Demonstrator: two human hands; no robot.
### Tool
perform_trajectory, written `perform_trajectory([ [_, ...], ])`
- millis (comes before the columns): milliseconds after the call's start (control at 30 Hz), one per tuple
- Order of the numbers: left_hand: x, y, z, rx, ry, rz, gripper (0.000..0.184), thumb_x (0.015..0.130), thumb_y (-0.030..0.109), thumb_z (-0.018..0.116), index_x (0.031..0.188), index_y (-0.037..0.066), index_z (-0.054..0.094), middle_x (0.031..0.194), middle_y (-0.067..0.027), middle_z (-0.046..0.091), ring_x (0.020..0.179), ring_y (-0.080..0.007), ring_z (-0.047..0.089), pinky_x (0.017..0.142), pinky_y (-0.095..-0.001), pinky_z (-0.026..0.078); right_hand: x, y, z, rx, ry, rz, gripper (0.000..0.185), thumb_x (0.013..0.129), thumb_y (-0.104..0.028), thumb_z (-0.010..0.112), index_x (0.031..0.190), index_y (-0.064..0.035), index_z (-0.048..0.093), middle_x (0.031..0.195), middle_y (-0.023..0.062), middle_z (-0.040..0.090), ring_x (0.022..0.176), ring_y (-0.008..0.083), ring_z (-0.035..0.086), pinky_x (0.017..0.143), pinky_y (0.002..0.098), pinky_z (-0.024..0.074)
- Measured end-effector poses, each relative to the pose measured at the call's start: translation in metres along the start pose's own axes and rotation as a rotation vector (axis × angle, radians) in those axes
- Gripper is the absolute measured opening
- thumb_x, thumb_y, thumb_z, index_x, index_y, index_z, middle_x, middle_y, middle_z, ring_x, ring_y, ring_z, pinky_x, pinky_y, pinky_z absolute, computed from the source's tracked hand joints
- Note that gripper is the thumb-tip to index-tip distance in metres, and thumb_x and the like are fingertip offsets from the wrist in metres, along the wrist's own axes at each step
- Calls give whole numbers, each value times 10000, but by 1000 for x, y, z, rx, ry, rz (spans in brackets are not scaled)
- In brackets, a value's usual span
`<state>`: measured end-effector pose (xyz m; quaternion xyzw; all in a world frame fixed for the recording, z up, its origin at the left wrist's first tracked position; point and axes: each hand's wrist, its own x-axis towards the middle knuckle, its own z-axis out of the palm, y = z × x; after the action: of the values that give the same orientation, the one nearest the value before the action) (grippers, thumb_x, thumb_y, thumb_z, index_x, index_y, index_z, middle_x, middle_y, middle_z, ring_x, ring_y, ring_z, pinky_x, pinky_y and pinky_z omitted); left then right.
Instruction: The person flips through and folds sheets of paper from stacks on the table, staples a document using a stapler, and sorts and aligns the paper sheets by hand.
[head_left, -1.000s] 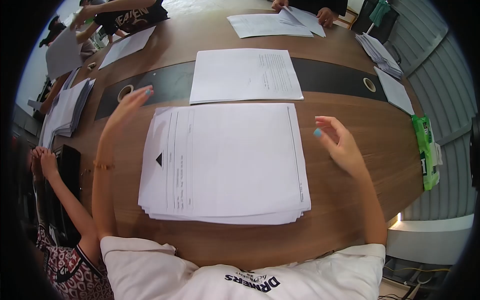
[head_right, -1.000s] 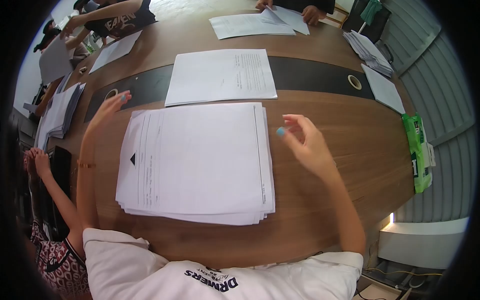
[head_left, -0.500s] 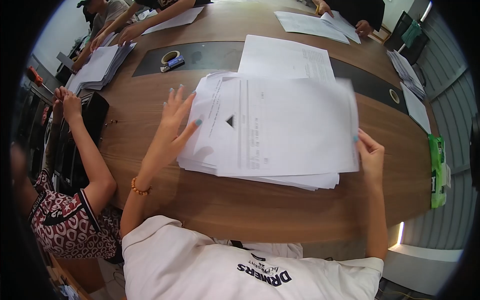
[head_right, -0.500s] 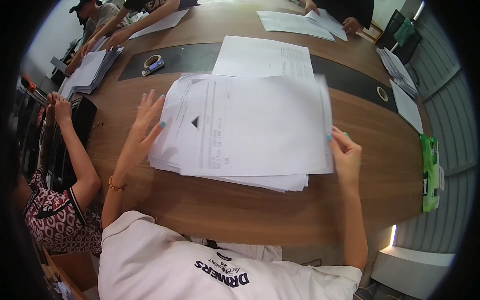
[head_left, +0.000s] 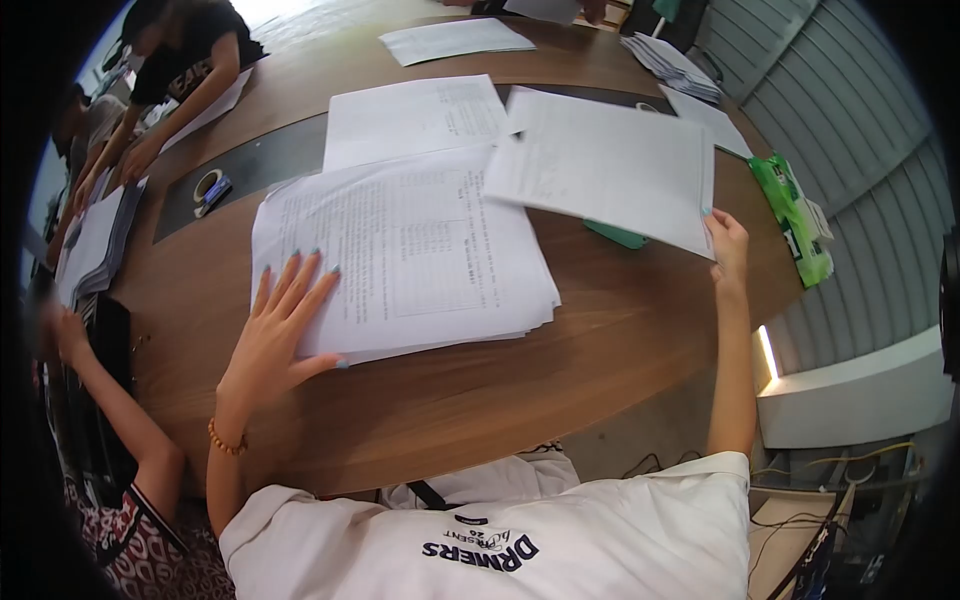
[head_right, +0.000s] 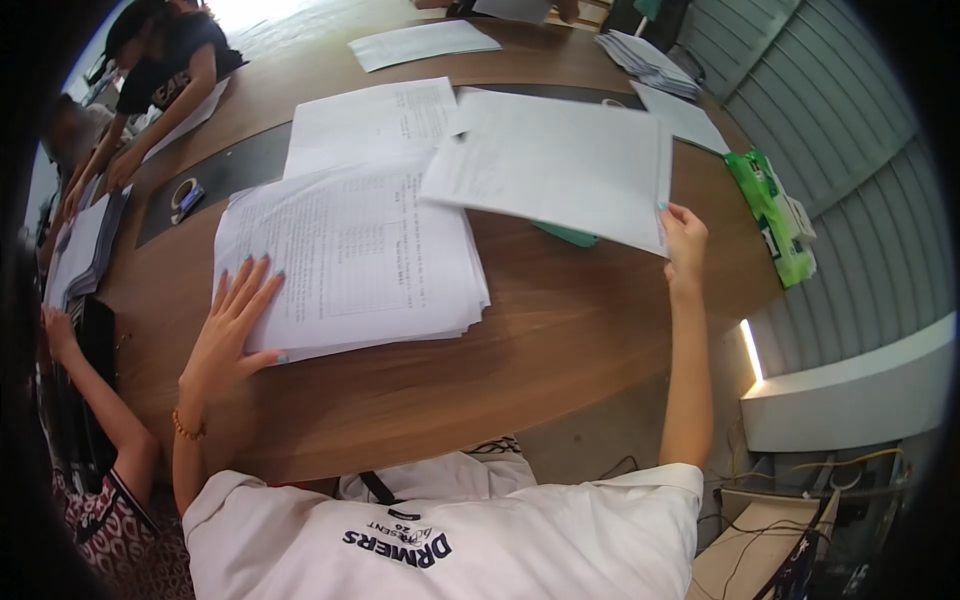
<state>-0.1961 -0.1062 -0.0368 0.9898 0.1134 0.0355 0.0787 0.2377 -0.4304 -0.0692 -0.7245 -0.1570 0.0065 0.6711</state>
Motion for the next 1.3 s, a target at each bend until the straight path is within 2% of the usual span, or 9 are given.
perform_trajectory([
  [300, -1, 0, 2, 48, 11, 19, 878, 592, 513, 626, 1294, 84, 320, 1364, -145, 245, 1269, -321, 186, 1036, -461, 120, -5, 71, -104, -167, 339, 199, 206, 742, -50, 577, 918, 52, 543, 749, 64, 571, 610, 122, 561, 516, 215, 457],
  [900, 3, 6, -2, 50, -41, -80, 862, 556, 378, 689, 1284, 78, 337, 1362, -135, 253, 1268, -316, 196, 1039, -470, 122, -30, 48, -98, -11, 264, 229, 215, 758, -37, 571, 937, 46, 484, 807, 106, 571, 682, 161, 590, 579, 267, 504],
  [1000, 2, 6, -1, 67, -42, -82, 861, 556, 377, 687, 1284, 78, 338, 1364, -130, 251, 1270, -314, 194, 1036, -480, 122, -33, 40, -93, -62, 307, 119, 169, 784, -40, 553, 928, 20, 488, 793, 90, 584, 693, 133, 585, 581, 244, 493],
  [1067, 2, 5, 0, 65, -43, -82, 861, 553, 368, 688, 1284, 77, 337, 1364, -127, 253, 1270, -312, 195, 1035, -484, 120, -38, 23, -90, -477, 412, -530, 87, 795, -5, 518, 876, 8, 490, 813, 90, 608, 695, 168, 598, 601, 246, 489],
  [1100, 3, 4, 0, 64, -44, -84, 862, 550, 360, 689, 1284, 76, 337, 1365, -124, 254, 1270, -310, 196, 1034, -487, 119, -43, 12, -90, -481, 416, -529, 87, 795, -5, 518, 876, 8, 490, 813, 90, 608, 695, 168, 598, 601, 246, 489],
  [1167, 3, 4, 2, 73, -37, -78, 867, 541, 348, 691, 1283, 75, 337, 1365, -122, 254, 1271, -305, 195, 1036, -484, 119, -57, -5, -92, -1063, 153, -988, 21, 797, 23, 486, 817, 17, 481, 861, 100, 615, 745, 225, 607, 635, 269, 491],
  [1200, 3, 4, 2, 82, -28, -79, 873, 531, 336, 694, 1283, 74, 337, 1365, -120, 255, 1272, -301, 195, 1038, -481, 118, -60, -7, -91, -944, -66, -921, 33, 764, 23, 496, 791, 9, 483, 941, 104, 600, 820, 261, 597, 702, 296, 498],
  [1233, 3, 5, 3, 80, -32, -71, 873, 531, 336, 694, 1283, 74, 337, 1365, -120, 255, 1272, -301, 195, 1038, -481, 118, -63, -10, -89, -951, -63, -915, 33, 764, 23, 496, 791, 9, 483, 941, 104, 600, 820, 261, 597, 702, 296, 498],
  [1300, 4, 7, 3, 78, -29, -102, 884, 515, 324, 694, 1283, 73, 336, 1366, -119, 255, 1274, -293, 194, 1042, -476, 117, -69, -15, -85, -1299, -418, -1171, 52, 739, -7, 511, 778, -11, 476, 1004, 97, 580, 873, 235, 590, 753, 293, 499],
])
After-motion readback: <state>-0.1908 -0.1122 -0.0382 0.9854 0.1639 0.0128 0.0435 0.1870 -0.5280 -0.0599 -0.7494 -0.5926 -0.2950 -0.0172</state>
